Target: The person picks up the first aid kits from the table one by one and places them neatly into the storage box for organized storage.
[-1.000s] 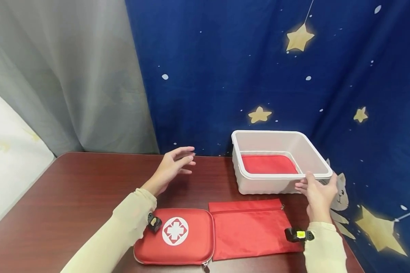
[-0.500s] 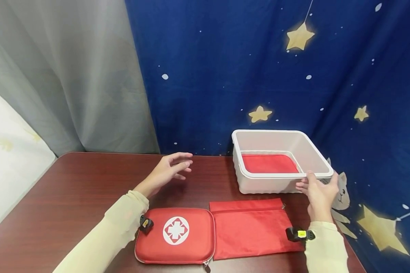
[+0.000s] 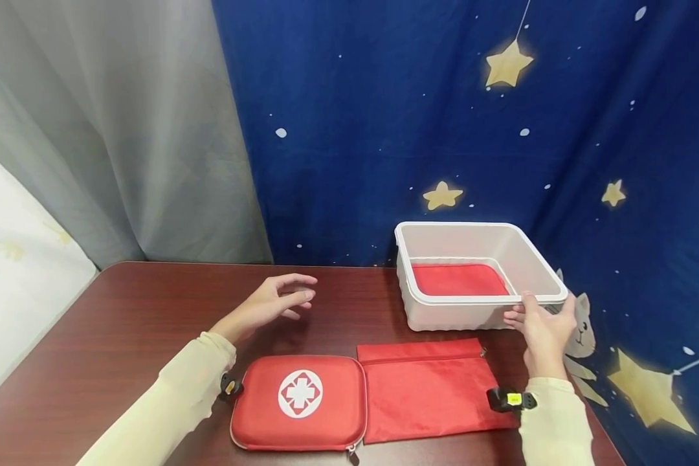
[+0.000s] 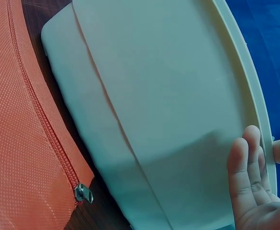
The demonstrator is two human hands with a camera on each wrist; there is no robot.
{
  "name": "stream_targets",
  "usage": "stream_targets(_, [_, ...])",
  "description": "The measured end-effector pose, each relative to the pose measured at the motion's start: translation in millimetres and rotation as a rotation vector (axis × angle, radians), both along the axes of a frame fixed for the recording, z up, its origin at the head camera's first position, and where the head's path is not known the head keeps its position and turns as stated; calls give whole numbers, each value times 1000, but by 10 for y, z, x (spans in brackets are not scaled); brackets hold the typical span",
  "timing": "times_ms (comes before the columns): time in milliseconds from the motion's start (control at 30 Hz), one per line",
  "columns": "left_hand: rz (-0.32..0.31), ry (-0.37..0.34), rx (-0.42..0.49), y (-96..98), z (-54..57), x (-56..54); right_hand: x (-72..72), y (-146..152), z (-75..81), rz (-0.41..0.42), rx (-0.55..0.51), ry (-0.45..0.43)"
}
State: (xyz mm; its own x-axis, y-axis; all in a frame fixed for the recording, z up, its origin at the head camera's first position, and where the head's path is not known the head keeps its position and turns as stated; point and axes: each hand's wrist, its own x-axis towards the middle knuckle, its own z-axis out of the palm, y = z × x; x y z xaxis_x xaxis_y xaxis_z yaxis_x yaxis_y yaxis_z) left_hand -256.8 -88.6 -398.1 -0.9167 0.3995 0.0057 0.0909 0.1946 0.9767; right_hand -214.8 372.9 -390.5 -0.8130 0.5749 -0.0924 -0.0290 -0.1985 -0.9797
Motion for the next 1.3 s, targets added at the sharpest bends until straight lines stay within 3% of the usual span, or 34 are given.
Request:
stream_targets(100, [-33,-9,-37,-57,-24,21,-4,1,-6,0,7,-6])
stream_targets(267, [-141,-58,-124,-141,-76,59,-11,15,-22,-6,10,-15])
stream_targets(467, [-233,-99,-162,-200,-98,97,-6,27,-27,-3,13,-16])
stream_targets(667, [-283,-142,-176,-251,-137,111,3,17,-39,0,17,-22])
stream_targets(867, [-334,-157,-289,-291,-154,150,7,16,-62,-5,21,-30])
stream_targets(1300, [-351,-177,-410,-344,-123,214,11,33,-42,6,19,-14])
